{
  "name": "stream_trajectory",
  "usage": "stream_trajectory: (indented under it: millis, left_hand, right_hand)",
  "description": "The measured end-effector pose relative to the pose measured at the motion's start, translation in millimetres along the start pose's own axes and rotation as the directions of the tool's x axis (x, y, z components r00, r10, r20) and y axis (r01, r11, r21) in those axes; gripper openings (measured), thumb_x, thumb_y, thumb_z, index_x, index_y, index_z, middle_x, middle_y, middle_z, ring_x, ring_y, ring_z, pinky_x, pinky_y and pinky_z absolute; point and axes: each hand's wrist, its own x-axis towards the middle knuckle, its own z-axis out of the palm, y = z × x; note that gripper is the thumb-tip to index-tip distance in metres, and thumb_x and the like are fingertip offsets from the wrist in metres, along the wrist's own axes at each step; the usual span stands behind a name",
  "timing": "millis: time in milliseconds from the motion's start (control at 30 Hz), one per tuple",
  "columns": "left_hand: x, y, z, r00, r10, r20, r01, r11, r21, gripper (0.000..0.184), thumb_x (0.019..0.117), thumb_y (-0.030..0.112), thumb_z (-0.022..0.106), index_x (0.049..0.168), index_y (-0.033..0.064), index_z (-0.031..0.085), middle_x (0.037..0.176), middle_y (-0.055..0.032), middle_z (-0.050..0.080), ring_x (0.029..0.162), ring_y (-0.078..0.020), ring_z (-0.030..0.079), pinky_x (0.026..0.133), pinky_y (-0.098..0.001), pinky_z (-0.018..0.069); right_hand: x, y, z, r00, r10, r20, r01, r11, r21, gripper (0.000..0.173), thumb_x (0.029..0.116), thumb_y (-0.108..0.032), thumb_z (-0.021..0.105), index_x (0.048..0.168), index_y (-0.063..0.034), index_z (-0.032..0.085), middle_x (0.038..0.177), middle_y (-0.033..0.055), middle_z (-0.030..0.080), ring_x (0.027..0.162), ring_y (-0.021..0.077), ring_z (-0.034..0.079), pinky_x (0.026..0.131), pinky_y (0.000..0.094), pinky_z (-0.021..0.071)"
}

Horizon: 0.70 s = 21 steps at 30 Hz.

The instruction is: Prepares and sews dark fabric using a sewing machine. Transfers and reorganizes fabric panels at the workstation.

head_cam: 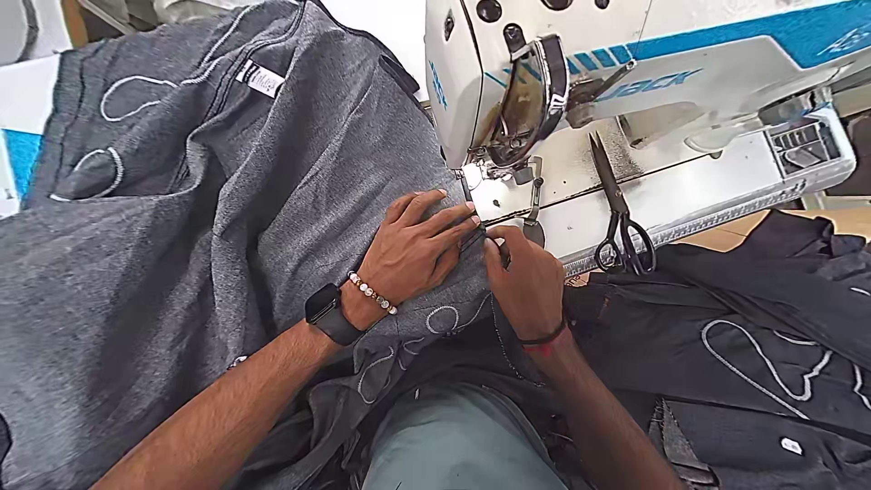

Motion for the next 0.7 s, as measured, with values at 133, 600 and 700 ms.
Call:
stream_trajectory:
  millis: [133, 600, 700]
  left_hand:
    - [1, 1, 0, 1.000, -0.018, -0.005, 0.018, 1.000, 0.001, 0.040, 0.1025, 0.032, 0.047, 0.137, 0.0271, 0.068, 0.148, 0.0087, 0.059, 0.142, -0.0234, 0.046, 0.116, -0.0470, 0.0329]
    - [15, -22, -9, 1.000, -0.013, 0.020, 0.013, 1.000, 0.000, 0.039, 0.1016, 0.031, 0.049, 0.134, 0.0255, 0.070, 0.145, -0.0029, 0.059, 0.141, -0.0313, 0.044, 0.115, -0.0520, 0.0325]
    - [25, -45, -9, 1.000, 0.030, -0.004, -0.030, 0.999, 0.025, 0.038, 0.1028, 0.032, 0.048, 0.134, 0.0297, 0.070, 0.141, 0.0001, 0.063, 0.137, -0.0301, 0.047, 0.113, -0.0511, 0.0312]
  right_hand:
    - [-9, 13, 2, 0.980, -0.196, -0.039, 0.195, 0.981, -0.024, 0.029, 0.0989, -0.018, 0.056, 0.118, -0.0139, 0.078, 0.058, 0.0016, 0.061, 0.048, 0.0178, 0.057, 0.044, 0.0369, 0.0434]
    - [29, 10, -5, 0.929, -0.353, 0.107, 0.367, 0.916, -0.160, 0.037, 0.1008, -0.021, 0.052, 0.132, -0.0177, 0.072, 0.053, 0.0022, 0.053, 0.044, 0.0229, 0.054, 0.040, 0.0383, 0.0373]
    - [44, 2, -1, 0.930, -0.356, 0.085, 0.366, 0.912, -0.183, 0.035, 0.1011, -0.022, 0.051, 0.129, -0.0165, 0.072, 0.052, 0.0016, 0.051, 0.043, 0.0226, 0.053, 0.039, 0.0377, 0.0363]
